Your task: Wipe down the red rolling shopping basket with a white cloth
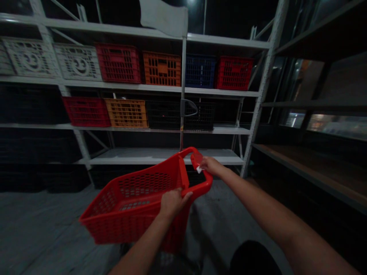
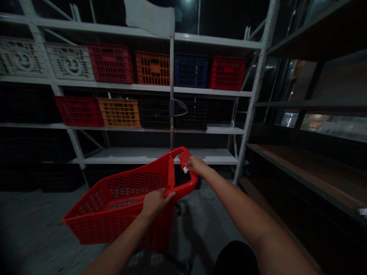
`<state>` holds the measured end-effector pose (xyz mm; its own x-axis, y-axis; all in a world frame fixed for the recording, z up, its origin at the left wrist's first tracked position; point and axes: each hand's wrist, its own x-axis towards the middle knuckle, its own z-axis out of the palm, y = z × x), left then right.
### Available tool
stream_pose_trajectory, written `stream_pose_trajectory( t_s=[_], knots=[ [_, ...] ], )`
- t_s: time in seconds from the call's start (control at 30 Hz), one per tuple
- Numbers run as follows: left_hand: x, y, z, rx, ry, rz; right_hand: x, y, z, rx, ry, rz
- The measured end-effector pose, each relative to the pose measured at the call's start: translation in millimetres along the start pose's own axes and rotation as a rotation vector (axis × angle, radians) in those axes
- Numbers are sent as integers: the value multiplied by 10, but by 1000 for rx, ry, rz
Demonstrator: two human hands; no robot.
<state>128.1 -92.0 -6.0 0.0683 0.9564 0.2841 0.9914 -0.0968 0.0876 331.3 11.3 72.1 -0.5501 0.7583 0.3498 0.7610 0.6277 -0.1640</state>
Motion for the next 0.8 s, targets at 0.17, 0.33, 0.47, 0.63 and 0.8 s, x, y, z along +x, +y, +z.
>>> stream_pose_trajectory(
  t_s=[0.17,0.33,0.47,0.63,0.8],
  knots=[
    [-10,-29,12,-3,5,-38,-158,-45,-58,174,-219,30],
    [-27,-79,13,-23,-7,-14,-315,-57,-33,351,-162,43],
    [-28,-92,16,-31,-17,-29,-175,-19,148,319,207,135],
    [-57,-69,-25,-25,15,8,-401,-33,396,669,454,320],
    [-78,-79,-27,-21,12,9,-951,-544,755,984,682,483]
  ],
)
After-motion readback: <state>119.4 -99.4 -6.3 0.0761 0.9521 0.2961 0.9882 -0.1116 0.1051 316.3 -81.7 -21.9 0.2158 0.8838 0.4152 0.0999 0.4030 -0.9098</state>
